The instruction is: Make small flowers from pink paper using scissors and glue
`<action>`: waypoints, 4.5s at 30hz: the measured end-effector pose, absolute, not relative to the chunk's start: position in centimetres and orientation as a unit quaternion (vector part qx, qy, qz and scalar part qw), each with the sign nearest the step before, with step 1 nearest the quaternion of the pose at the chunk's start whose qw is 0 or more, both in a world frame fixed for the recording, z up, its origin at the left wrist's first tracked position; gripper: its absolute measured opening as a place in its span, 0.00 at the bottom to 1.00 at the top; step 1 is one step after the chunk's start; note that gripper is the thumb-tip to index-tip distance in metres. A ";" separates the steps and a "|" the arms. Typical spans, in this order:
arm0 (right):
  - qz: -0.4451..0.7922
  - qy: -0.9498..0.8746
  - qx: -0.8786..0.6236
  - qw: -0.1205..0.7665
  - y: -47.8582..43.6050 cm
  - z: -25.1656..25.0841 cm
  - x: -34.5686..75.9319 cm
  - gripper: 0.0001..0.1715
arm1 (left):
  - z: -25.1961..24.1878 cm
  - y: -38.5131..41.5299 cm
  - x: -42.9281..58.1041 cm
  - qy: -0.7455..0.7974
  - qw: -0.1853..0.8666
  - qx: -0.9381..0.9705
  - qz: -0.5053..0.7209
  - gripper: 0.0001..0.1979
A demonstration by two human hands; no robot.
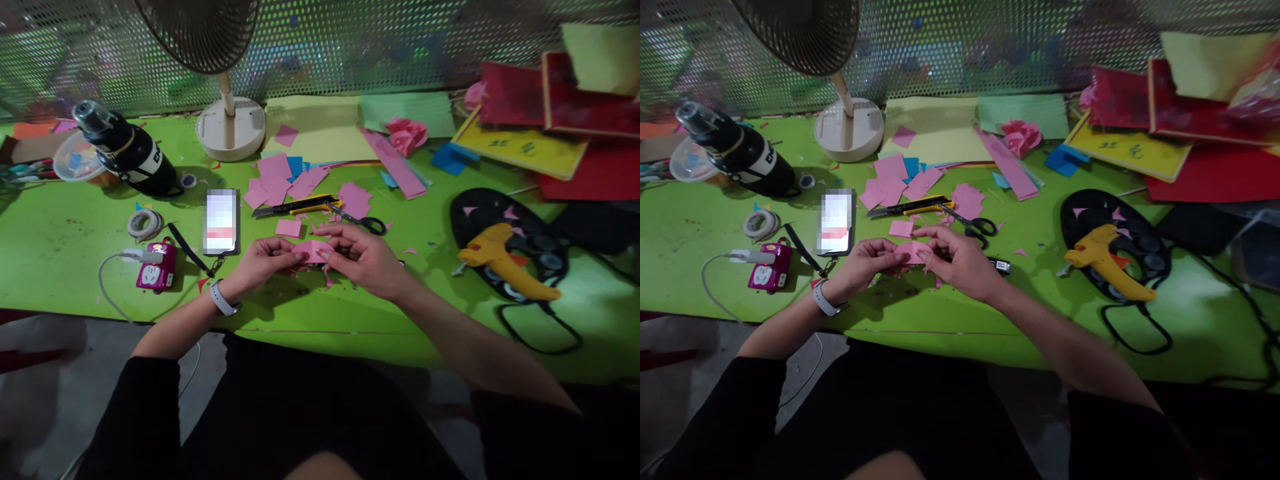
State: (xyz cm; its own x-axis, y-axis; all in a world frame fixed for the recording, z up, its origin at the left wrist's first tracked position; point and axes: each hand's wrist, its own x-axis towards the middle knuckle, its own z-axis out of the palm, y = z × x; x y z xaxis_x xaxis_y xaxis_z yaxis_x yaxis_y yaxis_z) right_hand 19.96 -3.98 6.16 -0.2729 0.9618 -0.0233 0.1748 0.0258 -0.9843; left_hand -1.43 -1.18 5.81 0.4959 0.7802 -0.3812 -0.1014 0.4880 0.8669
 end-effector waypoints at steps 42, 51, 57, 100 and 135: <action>0.486 -0.625 -0.473 0.386 -3.7 6.0 19.8 0.19 | 6.2 -0.9 -1.8 0.419 0.723 0.473 0.279 0.18; 0.427 -0.663 -0.503 0.353 -2.7 6.1 20.6 0.21 | 6.0 0.3 -2.7 0.451 0.685 0.494 0.290 0.16; 0.392 -0.644 -0.512 0.411 -2.0 6.4 21.6 0.17 | 4.8 2.2 -2.7 0.500 0.666 0.468 0.297 0.09; 0.159 -0.764 -0.566 0.264 2.0 4.1 18.3 0.24 | 3.1 1.7 2.0 0.453 0.737 0.461 0.197 0.04; 0.160 -0.768 -0.565 0.256 2.2 2.6 18.2 0.25 | 2.7 1.7 2.3 0.465 0.731 0.459 0.198 0.04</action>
State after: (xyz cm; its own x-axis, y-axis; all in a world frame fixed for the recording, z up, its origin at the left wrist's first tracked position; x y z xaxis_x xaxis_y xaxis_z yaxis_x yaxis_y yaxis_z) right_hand 18.16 2.24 2.62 -0.2298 0.9499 0.2119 0.7858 0.3096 -0.5355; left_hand 2.25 1.68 2.72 0.4891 0.7158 -0.4984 0.1377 0.5009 0.8545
